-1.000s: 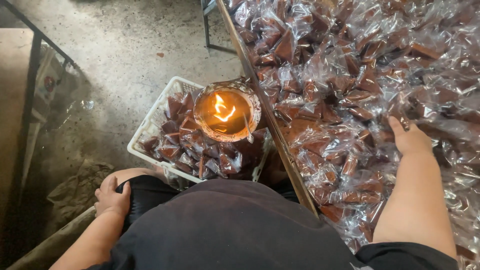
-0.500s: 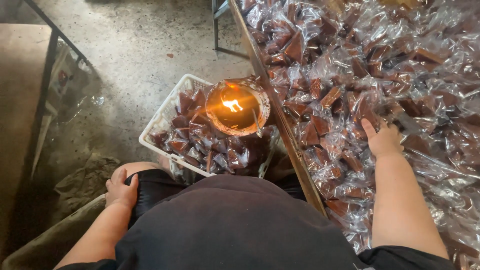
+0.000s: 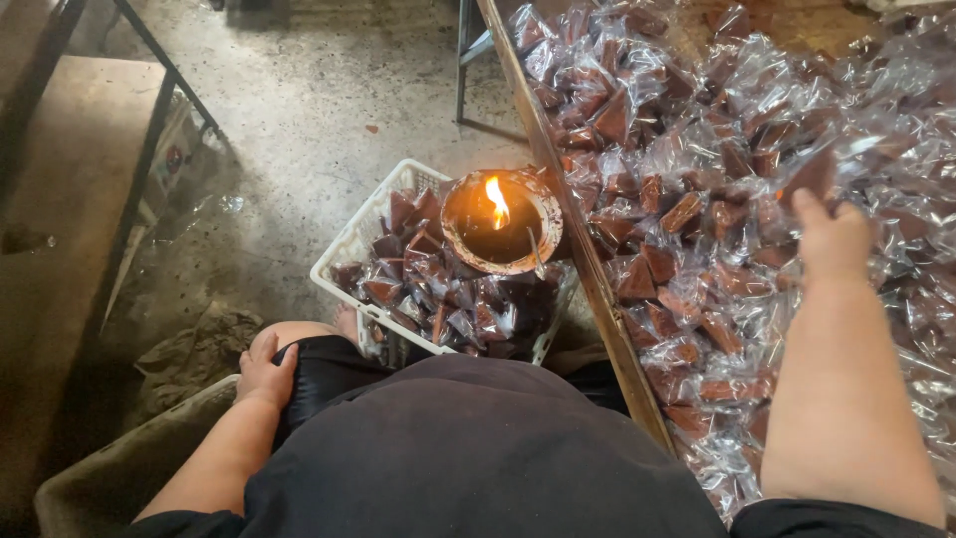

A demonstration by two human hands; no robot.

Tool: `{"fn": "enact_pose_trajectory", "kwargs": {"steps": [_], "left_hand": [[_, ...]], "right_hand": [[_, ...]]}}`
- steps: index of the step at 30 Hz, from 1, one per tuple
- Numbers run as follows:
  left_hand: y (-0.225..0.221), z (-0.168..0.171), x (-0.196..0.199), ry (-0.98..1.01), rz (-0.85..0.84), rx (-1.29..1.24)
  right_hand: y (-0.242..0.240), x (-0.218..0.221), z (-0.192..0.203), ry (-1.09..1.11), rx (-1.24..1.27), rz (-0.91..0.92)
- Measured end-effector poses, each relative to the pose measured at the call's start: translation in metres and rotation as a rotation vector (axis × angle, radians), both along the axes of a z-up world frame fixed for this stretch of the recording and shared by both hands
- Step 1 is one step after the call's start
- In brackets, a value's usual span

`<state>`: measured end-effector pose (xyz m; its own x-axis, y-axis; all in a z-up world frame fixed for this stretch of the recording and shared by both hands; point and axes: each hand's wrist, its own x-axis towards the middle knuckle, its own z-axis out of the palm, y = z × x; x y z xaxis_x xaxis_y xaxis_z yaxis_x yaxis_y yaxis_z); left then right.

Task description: Sealing plastic bags containing bakery products using a candle flame.

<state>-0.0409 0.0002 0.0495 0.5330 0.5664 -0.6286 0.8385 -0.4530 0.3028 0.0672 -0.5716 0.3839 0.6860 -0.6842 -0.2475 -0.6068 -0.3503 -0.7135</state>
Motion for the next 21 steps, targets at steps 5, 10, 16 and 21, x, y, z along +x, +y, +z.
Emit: {"fn": "enact_pose_trajectory", "kwargs": {"steps": [5, 10, 16, 21], "left_hand": [[-0.007, 0.004, 0.019, 0.024, 0.016, 0.081], [-0.056, 0.032, 0.094, -0.465, -0.193, -0.046], [-0.204, 0.136, 0.082, -0.478, -0.214, -1.469], [-0.228, 0.042, 0.082, -0.255, 0.001, -1.508]], "right_hand": [[-0.082, 0.046, -0.032, -0.601, 0.142, -0.045], [0.041, 0.015, -0.041, -0.853, 0.705, 0.145], [0.122, -0.002, -0.197, -0.149, 0.567, 1.026], [0.102, 0.008, -0.260, -0.035, 0.299, 1.119]]}}
